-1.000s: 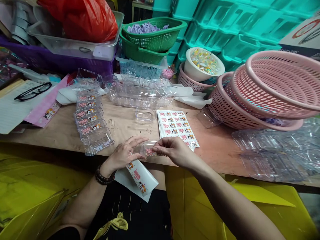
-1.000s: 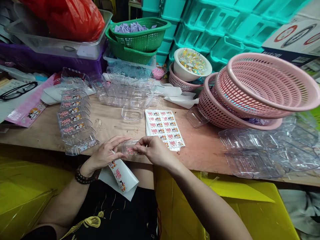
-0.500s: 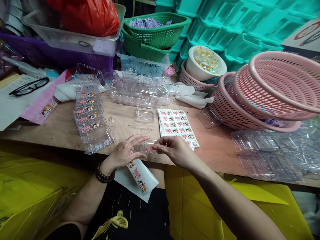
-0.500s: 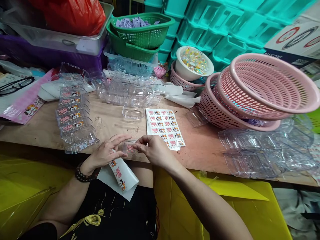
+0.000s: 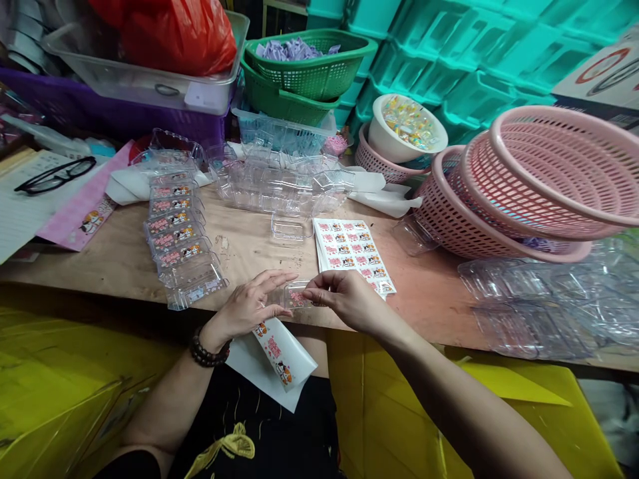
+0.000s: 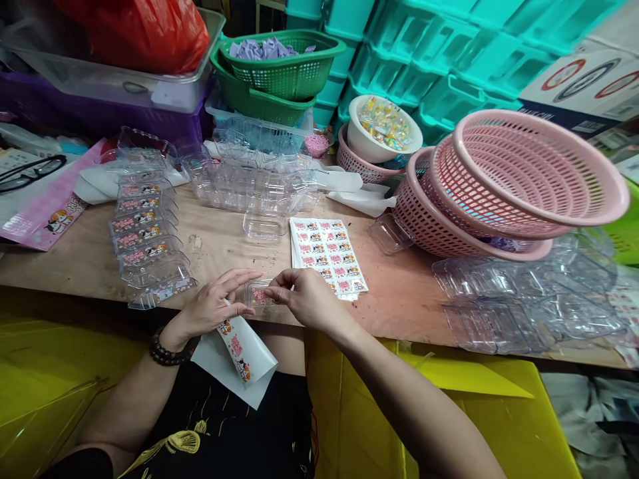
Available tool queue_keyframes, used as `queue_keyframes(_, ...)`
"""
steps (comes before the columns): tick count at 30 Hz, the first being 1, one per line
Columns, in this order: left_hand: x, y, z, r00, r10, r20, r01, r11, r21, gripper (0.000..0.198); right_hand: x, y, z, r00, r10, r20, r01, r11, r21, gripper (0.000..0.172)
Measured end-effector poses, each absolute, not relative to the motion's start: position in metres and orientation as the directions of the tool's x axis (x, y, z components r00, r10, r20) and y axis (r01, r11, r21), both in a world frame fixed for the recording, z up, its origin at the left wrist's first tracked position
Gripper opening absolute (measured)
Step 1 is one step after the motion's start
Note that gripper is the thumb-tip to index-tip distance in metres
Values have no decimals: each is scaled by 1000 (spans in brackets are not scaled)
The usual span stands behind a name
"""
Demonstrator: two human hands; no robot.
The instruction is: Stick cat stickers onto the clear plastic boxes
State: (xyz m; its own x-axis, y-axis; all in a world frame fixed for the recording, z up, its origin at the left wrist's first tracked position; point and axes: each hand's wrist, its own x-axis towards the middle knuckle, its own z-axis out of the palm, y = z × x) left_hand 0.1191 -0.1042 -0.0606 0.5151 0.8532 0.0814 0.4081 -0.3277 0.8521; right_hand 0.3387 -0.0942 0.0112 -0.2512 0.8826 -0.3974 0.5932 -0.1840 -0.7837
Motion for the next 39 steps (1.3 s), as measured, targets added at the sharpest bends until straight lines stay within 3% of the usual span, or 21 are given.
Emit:
queue_keyframes(7,120,-105,-64,500,860,102,423,-346,838,55,328,-102,23,-198,940,-278,805,-6,-593,23)
queue_keyframes(14,121,-107,-67,489,866,104,374,-316,872,49,315,-113,25,-144,967,-210,906,43,-422,20)
queue_keyframes(18,121,-108,-64,493,863,111,357,-317,879,49,331,-110,23,-54,979,-195,931,-21,-365,50)
queue_keyframes(20,121,-109,-65,486,866,115,346,-312,885,50,349,-104,22,-22,965,-263,933,-75,-353,56)
queue_keyframes(23,122,-109,-67,484,866,121,329,-309,892,49,375,-96,19,-44,911,-411,847,-184,-499,53)
queue_keyframes(26,124,-108,-69,483,866,128,318,-310,896,48,379,-95,13,-155,896,-415,692,-202,-693,57)
queue_keyframes(32,125,-118,-70,415,880,232,189,-332,924,51,367,-87,13,-379,745,-549,526,-315,-790,67)
queue_keyframes(35,123,-130,-73,207,934,292,150,-326,934,56,364,-66,23,-459,789,-408,511,-141,-848,59)
queue_keyframes(39,121,-147,-72,-72,985,154,178,-139,974,73,310,-27,37,-374,927,27,471,215,-855,57)
